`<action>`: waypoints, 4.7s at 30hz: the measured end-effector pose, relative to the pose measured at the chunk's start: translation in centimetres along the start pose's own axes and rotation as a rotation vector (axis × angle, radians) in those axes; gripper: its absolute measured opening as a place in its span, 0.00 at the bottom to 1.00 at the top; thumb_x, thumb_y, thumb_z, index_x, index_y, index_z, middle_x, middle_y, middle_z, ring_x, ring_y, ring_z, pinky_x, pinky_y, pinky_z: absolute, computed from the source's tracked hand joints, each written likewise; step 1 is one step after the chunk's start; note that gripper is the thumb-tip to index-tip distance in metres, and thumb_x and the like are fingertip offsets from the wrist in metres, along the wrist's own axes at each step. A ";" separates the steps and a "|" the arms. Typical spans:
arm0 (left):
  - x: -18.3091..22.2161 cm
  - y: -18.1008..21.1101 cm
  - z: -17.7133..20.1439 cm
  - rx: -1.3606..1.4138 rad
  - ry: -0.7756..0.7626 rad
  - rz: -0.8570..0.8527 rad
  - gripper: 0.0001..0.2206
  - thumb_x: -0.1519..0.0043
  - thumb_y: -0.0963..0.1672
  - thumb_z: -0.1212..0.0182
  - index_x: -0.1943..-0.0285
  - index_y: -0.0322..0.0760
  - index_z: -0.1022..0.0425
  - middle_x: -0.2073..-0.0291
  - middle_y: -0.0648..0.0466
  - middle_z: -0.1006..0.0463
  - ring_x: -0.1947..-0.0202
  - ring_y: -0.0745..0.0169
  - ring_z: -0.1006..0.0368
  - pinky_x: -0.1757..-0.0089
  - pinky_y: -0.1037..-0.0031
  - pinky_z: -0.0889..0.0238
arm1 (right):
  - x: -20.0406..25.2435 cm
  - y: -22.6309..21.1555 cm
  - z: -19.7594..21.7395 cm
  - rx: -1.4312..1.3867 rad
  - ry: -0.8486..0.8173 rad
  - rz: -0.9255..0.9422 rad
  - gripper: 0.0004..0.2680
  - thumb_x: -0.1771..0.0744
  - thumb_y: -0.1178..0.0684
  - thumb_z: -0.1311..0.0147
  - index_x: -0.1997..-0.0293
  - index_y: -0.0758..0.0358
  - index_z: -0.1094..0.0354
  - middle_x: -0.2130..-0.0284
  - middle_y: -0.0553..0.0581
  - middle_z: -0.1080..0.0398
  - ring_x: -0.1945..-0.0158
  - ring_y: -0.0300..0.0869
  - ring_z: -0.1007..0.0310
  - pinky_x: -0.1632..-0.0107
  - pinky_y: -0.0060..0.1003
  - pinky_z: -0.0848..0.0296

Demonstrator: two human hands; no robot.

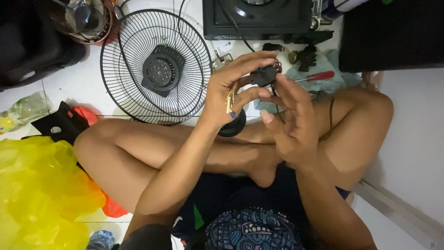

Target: Detaching electrical connectors and wires from a small motor component using hands and a screwdriver.

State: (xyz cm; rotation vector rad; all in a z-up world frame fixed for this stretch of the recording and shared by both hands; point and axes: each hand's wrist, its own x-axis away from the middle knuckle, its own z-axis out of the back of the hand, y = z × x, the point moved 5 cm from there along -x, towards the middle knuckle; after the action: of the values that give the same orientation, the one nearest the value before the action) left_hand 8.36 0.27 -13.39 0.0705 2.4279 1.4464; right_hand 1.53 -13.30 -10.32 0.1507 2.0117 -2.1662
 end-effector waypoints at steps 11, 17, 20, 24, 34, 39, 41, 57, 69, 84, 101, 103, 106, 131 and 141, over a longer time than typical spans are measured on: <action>-0.5 0.5 1.3 -0.228 -0.061 0.068 0.22 0.39 0.35 0.28 0.37 0.40 0.26 0.37 0.50 0.25 0.41 0.58 0.21 0.42 0.75 0.22 | 4.0 5.7 1.5 0.373 -0.054 -0.318 0.07 0.32 0.61 0.46 0.49 0.70 0.30 0.58 0.61 0.23 0.61 0.44 0.24 0.55 0.32 0.25; -0.7 0.9 2.0 -0.209 -0.049 0.026 0.22 0.37 0.35 0.29 0.35 0.40 0.26 0.36 0.51 0.26 0.40 0.59 0.23 0.40 0.76 0.25 | 3.7 14.6 2.6 0.856 -0.218 -0.272 0.09 0.37 0.59 0.42 0.55 0.64 0.23 0.60 0.60 0.21 0.60 0.55 0.24 0.56 0.46 0.27; -1.0 1.2 2.1 -0.180 -0.055 0.019 0.21 0.36 0.35 0.30 0.35 0.38 0.27 0.36 0.50 0.26 0.39 0.57 0.23 0.36 0.72 0.26 | 2.2 17.7 1.3 0.925 -0.291 -0.312 0.06 0.37 0.57 0.41 0.59 0.62 0.22 0.63 0.61 0.22 0.62 0.58 0.25 0.59 0.50 0.28; -0.9 1.6 2.4 -0.235 -0.028 -0.002 0.21 0.37 0.35 0.31 0.35 0.36 0.28 0.37 0.47 0.26 0.40 0.55 0.23 0.36 0.71 0.26 | 1.4 19.1 -0.9 0.921 -0.378 -0.321 0.03 0.36 0.58 0.44 0.66 0.66 0.30 0.68 0.66 0.27 0.65 0.63 0.30 0.59 0.54 0.33; -1.2 1.0 3.3 -0.173 -0.015 -0.002 0.20 0.35 0.36 0.31 0.34 0.38 0.28 0.36 0.49 0.27 0.38 0.55 0.23 0.35 0.70 0.25 | 2.4 22.0 -0.6 0.882 -0.349 -0.314 0.02 0.34 0.59 0.46 0.64 0.66 0.29 0.64 0.65 0.26 0.62 0.60 0.28 0.57 0.51 0.31; -0.9 1.3 3.6 -0.210 0.005 -0.030 0.20 0.35 0.36 0.30 0.35 0.38 0.27 0.37 0.49 0.26 0.37 0.55 0.24 0.32 0.68 0.29 | 1.7 20.4 1.4 0.063 0.001 -0.793 0.02 0.32 0.63 0.47 0.63 0.69 0.29 0.76 0.56 0.27 0.74 0.39 0.28 0.68 0.31 0.23; -0.8 1.3 3.7 -0.202 0.009 -0.036 0.20 0.36 0.36 0.30 0.36 0.38 0.27 0.38 0.48 0.25 0.38 0.56 0.24 0.32 0.68 0.29 | 2.4 20.0 2.3 -0.104 0.058 -0.790 0.01 0.32 0.63 0.45 0.59 0.69 0.30 0.71 0.57 0.26 0.70 0.39 0.28 0.65 0.30 0.24; 1.8 3.1 0.1 -0.203 0.004 -0.088 0.22 0.44 0.37 0.25 0.41 0.35 0.24 0.44 0.49 0.22 0.46 0.59 0.24 0.43 0.73 0.28 | 9.8 12.1 6.0 -0.050 0.121 -0.627 0.08 0.35 0.63 0.38 0.53 0.67 0.28 0.66 0.53 0.25 0.66 0.32 0.30 0.61 0.22 0.31; 2.7 4.4 -1.0 -0.302 -0.001 -0.274 0.19 0.46 0.39 0.21 0.46 0.34 0.19 0.53 0.47 0.19 0.54 0.59 0.22 0.52 0.68 0.26 | 11.1 10.7 6.3 0.164 0.202 -0.474 0.04 0.34 0.59 0.35 0.58 0.68 0.22 0.70 0.60 0.23 0.61 0.40 0.23 0.61 0.37 0.24; 2.5 5.7 3.0 -0.282 0.114 -0.216 0.18 0.40 0.39 0.28 0.41 0.36 0.25 0.46 0.49 0.23 0.47 0.58 0.24 0.41 0.71 0.29 | 10.2 11.2 7.1 -0.418 0.312 -0.523 0.06 0.33 0.64 0.41 0.52 0.70 0.30 0.62 0.60 0.26 0.63 0.41 0.27 0.59 0.31 0.25; 2.1 4.9 3.6 -0.318 0.105 -0.188 0.17 0.38 0.40 0.29 0.41 0.36 0.26 0.46 0.49 0.24 0.47 0.57 0.24 0.41 0.70 0.26 | 9.6 13.5 8.8 -0.524 0.343 -0.521 0.06 0.29 0.58 0.46 0.49 0.69 0.31 0.62 0.57 0.29 0.63 0.41 0.28 0.62 0.29 0.29; 1.9 4.7 3.8 -0.361 0.115 -0.193 0.17 0.38 0.41 0.29 0.41 0.38 0.26 0.46 0.50 0.23 0.47 0.59 0.25 0.41 0.69 0.27 | 9.8 14.6 9.0 -0.555 0.340 -0.522 0.06 0.28 0.57 0.47 0.49 0.69 0.31 0.63 0.57 0.30 0.63 0.41 0.29 0.61 0.30 0.29; 1.5 4.4 4.3 -0.448 0.164 -0.171 0.17 0.38 0.45 0.29 0.43 0.36 0.25 0.48 0.50 0.22 0.46 0.59 0.26 0.39 0.68 0.31 | 9.7 15.5 9.3 -0.635 0.373 -0.521 0.06 0.27 0.51 0.51 0.51 0.62 0.35 0.64 0.55 0.32 0.63 0.41 0.32 0.60 0.33 0.29; -2.6 0.8 7.8 -0.267 0.288 -0.102 0.20 0.36 0.50 0.30 0.41 0.36 0.25 0.47 0.46 0.25 0.49 0.56 0.25 0.47 0.67 0.20 | 2.6 13.5 4.1 0.121 -0.002 -0.687 0.05 0.33 0.64 0.43 0.54 0.69 0.29 0.64 0.54 0.25 0.65 0.37 0.28 0.58 0.29 0.26; -2.3 0.7 7.6 -0.425 0.254 -0.091 0.19 0.38 0.48 0.28 0.41 0.39 0.25 0.46 0.51 0.23 0.44 0.57 0.24 0.38 0.65 0.30 | -5.3 19.8 0.0 0.610 -0.047 -0.274 0.13 0.39 0.69 0.40 0.52 0.64 0.27 0.59 0.60 0.25 0.61 0.52 0.24 0.60 0.43 0.27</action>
State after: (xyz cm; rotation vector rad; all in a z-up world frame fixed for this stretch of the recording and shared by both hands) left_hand 12.64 6.58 -15.57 -0.3322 2.2108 1.9939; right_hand 10.71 -14.26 -28.61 -0.1045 1.3482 -2.8622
